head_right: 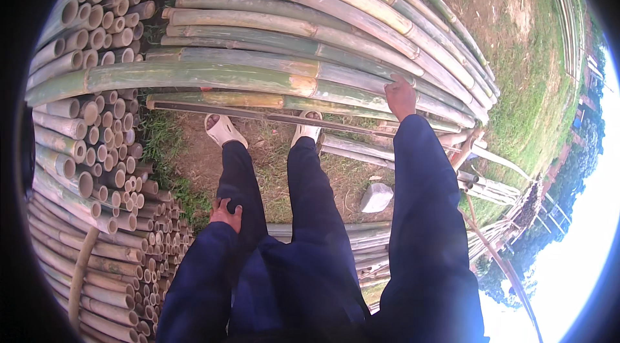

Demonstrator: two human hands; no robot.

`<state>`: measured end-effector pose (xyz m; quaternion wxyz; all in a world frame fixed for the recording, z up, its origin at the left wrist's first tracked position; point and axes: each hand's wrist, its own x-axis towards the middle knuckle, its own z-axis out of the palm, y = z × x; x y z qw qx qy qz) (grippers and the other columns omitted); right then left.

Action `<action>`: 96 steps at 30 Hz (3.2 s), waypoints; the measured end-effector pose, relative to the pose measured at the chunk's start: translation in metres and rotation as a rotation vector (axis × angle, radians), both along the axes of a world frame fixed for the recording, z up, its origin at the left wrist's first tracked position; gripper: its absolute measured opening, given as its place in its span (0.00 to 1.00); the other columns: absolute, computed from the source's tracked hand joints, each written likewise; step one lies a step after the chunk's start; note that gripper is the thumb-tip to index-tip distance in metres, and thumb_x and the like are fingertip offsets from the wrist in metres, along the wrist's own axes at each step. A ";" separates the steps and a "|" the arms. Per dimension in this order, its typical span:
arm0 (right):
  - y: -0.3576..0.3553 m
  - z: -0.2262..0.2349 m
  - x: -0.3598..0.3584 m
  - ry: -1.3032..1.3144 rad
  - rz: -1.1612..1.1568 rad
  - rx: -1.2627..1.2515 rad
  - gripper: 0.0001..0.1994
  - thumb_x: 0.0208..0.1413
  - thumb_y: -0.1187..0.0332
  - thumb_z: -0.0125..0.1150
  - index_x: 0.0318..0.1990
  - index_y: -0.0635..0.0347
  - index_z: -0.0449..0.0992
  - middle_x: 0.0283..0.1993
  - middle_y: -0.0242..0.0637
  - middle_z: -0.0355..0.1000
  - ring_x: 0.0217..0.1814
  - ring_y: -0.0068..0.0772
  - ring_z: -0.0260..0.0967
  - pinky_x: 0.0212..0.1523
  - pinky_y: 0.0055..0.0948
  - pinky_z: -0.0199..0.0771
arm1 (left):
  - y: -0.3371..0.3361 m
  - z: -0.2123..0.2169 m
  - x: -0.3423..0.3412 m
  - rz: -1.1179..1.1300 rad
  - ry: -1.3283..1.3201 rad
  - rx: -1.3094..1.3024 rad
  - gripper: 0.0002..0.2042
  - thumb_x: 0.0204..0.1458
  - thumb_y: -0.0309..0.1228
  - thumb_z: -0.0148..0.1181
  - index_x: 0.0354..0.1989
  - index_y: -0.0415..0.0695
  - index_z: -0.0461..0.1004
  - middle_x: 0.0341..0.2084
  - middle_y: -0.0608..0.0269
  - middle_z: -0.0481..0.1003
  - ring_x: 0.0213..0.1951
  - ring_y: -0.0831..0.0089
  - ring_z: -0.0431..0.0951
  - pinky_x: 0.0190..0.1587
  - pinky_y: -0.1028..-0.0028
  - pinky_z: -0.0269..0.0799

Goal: The person uses a hand saw to cut a bamboo pole into shorter sections. After cutting, they stack the cut pieces with other bamboo poles in a large outdoor pile.

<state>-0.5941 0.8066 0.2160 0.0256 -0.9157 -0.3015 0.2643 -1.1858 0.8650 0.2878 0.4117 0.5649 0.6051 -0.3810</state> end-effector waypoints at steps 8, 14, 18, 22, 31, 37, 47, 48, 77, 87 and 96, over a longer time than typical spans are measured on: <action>-0.235 -0.066 0.060 0.002 -0.342 -0.254 0.22 0.52 0.63 0.64 0.54 0.59 0.77 0.43 0.58 0.79 0.50 0.58 0.77 0.53 0.46 0.76 | -0.030 -0.015 0.049 -0.216 0.118 -0.035 0.28 0.55 0.44 0.60 0.62 0.45 0.66 0.66 0.48 0.60 0.65 0.41 0.63 0.66 0.54 0.62; -0.283 -0.142 0.080 -0.022 -0.471 -0.104 0.20 0.53 0.68 0.59 0.54 0.61 0.77 0.40 0.58 0.79 0.46 0.57 0.78 0.51 0.48 0.76 | -0.046 -0.024 0.042 -0.323 0.031 0.031 0.25 0.55 0.40 0.62 0.59 0.45 0.66 0.60 0.44 0.63 0.62 0.41 0.64 0.64 0.52 0.62; -0.259 -0.146 0.092 -0.083 -0.271 -0.300 0.31 0.52 0.70 0.61 0.67 0.59 0.64 0.59 0.54 0.71 0.63 0.50 0.69 0.61 0.47 0.68 | -0.054 -0.023 0.056 -0.329 0.065 0.030 0.26 0.53 0.40 0.63 0.60 0.45 0.66 0.59 0.45 0.64 0.62 0.41 0.64 0.64 0.50 0.62; -0.235 -0.147 0.093 -0.141 0.167 -0.188 0.46 0.44 0.59 0.75 0.71 0.53 0.55 0.70 0.42 0.60 0.72 0.46 0.58 0.70 0.47 0.57 | -0.058 -0.017 0.081 -0.453 0.148 0.013 0.26 0.54 0.41 0.62 0.59 0.45 0.66 0.58 0.43 0.66 0.60 0.42 0.66 0.61 0.52 0.65; -0.158 -0.153 0.051 -0.018 0.536 0.028 0.52 0.37 0.53 0.79 0.71 0.51 0.56 0.71 0.36 0.61 0.76 0.37 0.53 0.75 0.48 0.46 | -0.066 -0.009 0.090 -0.357 0.223 -0.013 0.28 0.54 0.43 0.62 0.61 0.45 0.67 0.63 0.45 0.62 0.66 0.44 0.60 0.67 0.53 0.59; -0.147 -0.169 0.050 0.083 0.436 -0.080 0.38 0.34 0.66 0.78 0.58 0.53 0.69 0.55 0.40 0.73 0.62 0.43 0.69 0.74 0.47 0.50 | -0.039 0.018 0.093 -0.369 0.212 0.043 0.29 0.56 0.48 0.60 0.63 0.47 0.66 0.68 0.50 0.59 0.67 0.46 0.60 0.69 0.55 0.56; -0.135 0.005 0.027 0.223 0.690 0.015 0.33 0.26 0.61 0.79 0.46 0.63 0.76 0.41 0.48 0.74 0.50 0.57 0.70 0.55 0.47 0.69 | -0.042 0.010 0.061 -0.239 0.154 0.041 0.31 0.58 0.52 0.54 0.66 0.49 0.65 0.69 0.51 0.58 0.70 0.45 0.55 0.70 0.46 0.50; -0.118 0.034 0.013 0.226 0.710 0.055 0.31 0.25 0.62 0.78 0.43 0.63 0.76 0.39 0.47 0.74 0.48 0.55 0.70 0.52 0.46 0.70 | -0.040 0.012 0.058 -0.261 0.153 0.028 0.31 0.59 0.53 0.52 0.66 0.49 0.64 0.69 0.52 0.58 0.70 0.45 0.55 0.70 0.45 0.48; 0.620 0.210 -0.543 0.251 1.003 0.205 0.45 0.37 0.41 0.73 0.58 0.70 0.74 0.52 0.60 0.76 0.56 0.52 0.76 0.58 0.42 0.74 | 0.045 0.015 -0.054 0.226 -0.195 -0.081 0.32 0.59 0.52 0.52 0.67 0.43 0.63 0.65 0.53 0.62 0.67 0.49 0.60 0.69 0.50 0.53; 0.511 0.151 -0.439 0.326 0.592 0.416 0.35 0.60 0.50 0.65 0.66 0.68 0.66 0.50 0.50 0.76 0.49 0.38 0.76 0.50 0.36 0.76 | 0.055 0.017 -0.058 0.290 -0.226 -0.105 0.32 0.58 0.52 0.54 0.64 0.41 0.65 0.63 0.51 0.63 0.65 0.47 0.61 0.67 0.50 0.53; 0.497 0.104 -0.495 0.708 0.003 0.334 0.27 0.62 0.46 0.62 0.41 0.71 0.78 0.28 0.38 0.77 0.23 0.22 0.71 0.22 0.20 0.67 | 0.071 0.014 -0.068 0.301 -0.237 -0.129 0.32 0.58 0.51 0.54 0.66 0.43 0.65 0.64 0.53 0.63 0.65 0.49 0.62 0.68 0.51 0.55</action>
